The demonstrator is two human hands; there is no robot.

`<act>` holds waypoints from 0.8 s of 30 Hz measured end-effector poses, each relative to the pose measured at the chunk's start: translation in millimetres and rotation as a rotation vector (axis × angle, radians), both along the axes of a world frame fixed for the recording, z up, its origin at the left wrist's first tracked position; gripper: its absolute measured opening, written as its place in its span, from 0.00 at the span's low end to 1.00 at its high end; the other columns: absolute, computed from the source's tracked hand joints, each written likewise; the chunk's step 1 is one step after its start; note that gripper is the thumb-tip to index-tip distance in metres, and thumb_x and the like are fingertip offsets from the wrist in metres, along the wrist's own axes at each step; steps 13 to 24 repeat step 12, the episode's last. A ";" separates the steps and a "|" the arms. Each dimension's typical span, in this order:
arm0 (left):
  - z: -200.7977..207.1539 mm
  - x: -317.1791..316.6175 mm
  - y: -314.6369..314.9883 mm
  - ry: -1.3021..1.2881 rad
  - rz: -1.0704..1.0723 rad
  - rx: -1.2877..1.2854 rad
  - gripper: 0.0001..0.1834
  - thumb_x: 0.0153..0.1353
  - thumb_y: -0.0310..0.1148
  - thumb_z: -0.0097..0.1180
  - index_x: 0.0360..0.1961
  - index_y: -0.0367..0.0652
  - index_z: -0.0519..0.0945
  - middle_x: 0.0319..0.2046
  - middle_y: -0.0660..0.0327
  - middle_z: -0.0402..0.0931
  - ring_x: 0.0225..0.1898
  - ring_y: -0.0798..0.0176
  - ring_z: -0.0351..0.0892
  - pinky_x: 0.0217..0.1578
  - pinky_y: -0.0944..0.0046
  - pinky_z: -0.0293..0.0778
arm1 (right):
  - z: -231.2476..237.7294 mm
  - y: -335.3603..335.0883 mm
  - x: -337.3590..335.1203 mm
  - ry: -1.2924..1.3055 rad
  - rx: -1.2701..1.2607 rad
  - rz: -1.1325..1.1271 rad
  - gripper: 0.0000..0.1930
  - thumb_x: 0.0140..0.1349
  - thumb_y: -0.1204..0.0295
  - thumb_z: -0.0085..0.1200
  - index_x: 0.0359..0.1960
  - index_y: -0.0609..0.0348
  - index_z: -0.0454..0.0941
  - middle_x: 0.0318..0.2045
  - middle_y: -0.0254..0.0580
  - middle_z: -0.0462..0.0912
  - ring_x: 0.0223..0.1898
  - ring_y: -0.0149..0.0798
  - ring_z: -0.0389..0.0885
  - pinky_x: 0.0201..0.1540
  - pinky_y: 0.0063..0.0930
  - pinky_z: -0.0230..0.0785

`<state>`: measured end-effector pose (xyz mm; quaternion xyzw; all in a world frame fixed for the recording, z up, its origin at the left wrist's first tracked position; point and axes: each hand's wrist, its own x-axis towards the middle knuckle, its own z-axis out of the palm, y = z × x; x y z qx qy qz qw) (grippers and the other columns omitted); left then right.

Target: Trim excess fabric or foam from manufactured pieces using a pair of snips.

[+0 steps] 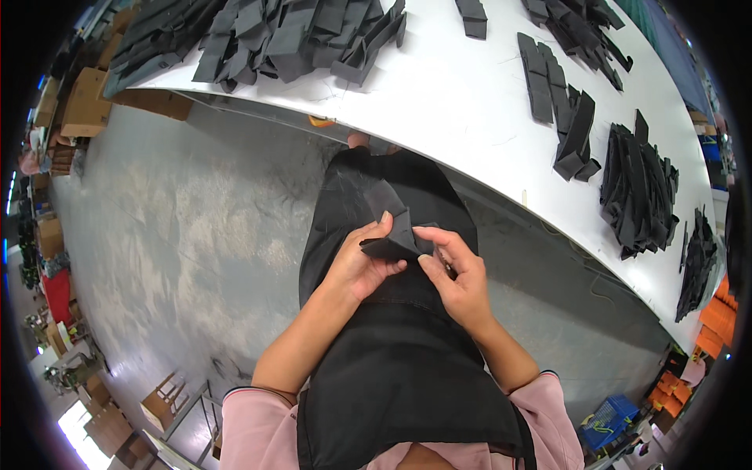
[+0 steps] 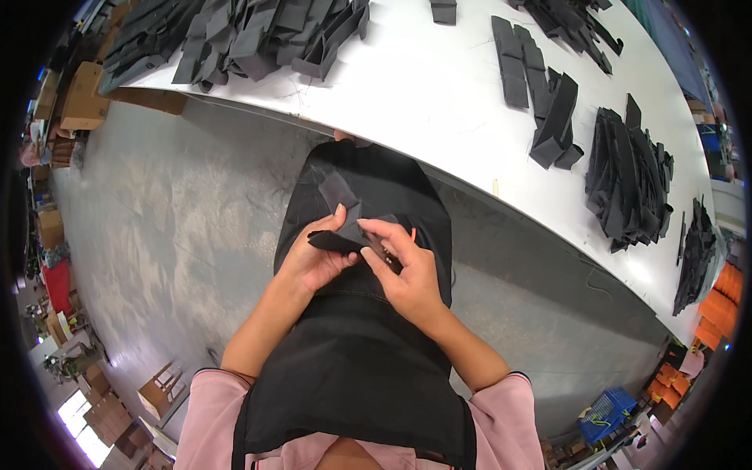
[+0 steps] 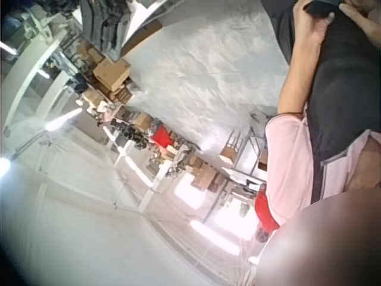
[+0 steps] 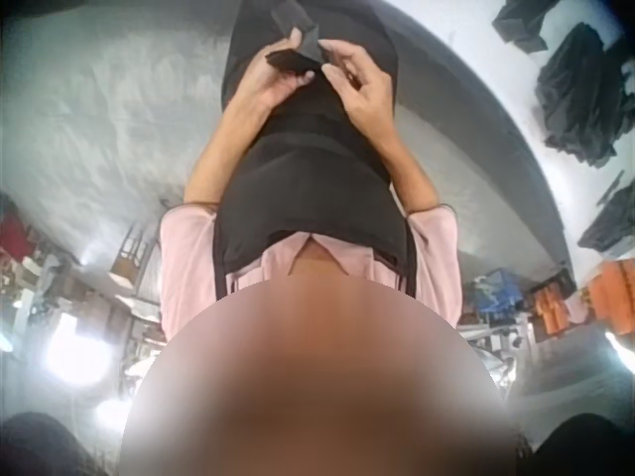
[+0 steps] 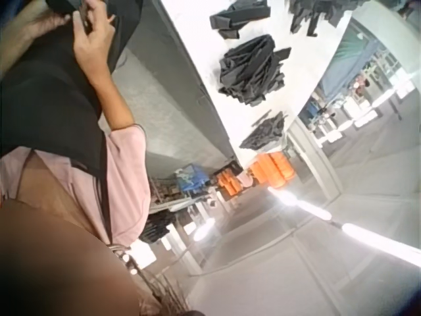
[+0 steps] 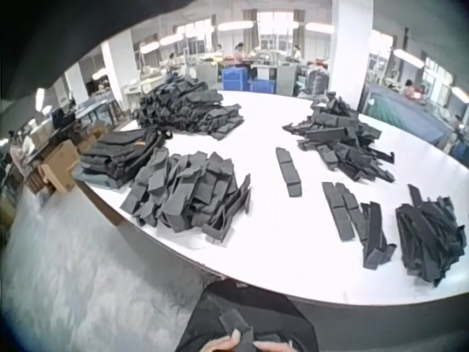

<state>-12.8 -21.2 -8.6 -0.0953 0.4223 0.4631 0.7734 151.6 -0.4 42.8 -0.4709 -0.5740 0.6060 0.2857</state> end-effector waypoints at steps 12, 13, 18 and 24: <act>23.7 1.5 27.5 0.242 -0.207 0.524 0.16 0.65 0.42 0.50 0.46 0.41 0.71 0.39 0.51 0.78 0.46 0.59 0.77 0.50 0.59 0.70 | -1.3 23.5 34.2 0.245 -0.437 -0.069 0.09 0.64 0.69 0.50 0.34 0.63 0.75 0.13 0.30 0.67 0.13 0.21 0.61 0.18 0.13 0.53; 23.7 1.5 27.5 0.242 -0.207 0.524 0.16 0.65 0.42 0.50 0.46 0.41 0.71 0.39 0.51 0.78 0.46 0.59 0.77 0.50 0.59 0.70 | -1.3 23.5 34.2 0.245 -0.437 -0.069 0.09 0.64 0.69 0.50 0.34 0.63 0.75 0.13 0.30 0.67 0.13 0.21 0.61 0.18 0.13 0.53; 23.7 1.5 27.5 0.242 -0.207 0.524 0.16 0.65 0.42 0.50 0.46 0.41 0.71 0.39 0.51 0.78 0.46 0.59 0.77 0.50 0.59 0.70 | -1.3 23.5 34.2 0.245 -0.437 -0.069 0.09 0.64 0.69 0.50 0.34 0.63 0.75 0.13 0.30 0.67 0.13 0.21 0.61 0.18 0.13 0.53; 23.7 1.5 27.5 0.242 -0.207 0.524 0.16 0.65 0.42 0.50 0.46 0.41 0.71 0.39 0.51 0.78 0.46 0.59 0.77 0.50 0.59 0.70 | -1.3 23.5 34.2 0.245 -0.437 -0.069 0.09 0.64 0.69 0.50 0.34 0.63 0.75 0.13 0.30 0.67 0.13 0.21 0.61 0.18 0.13 0.53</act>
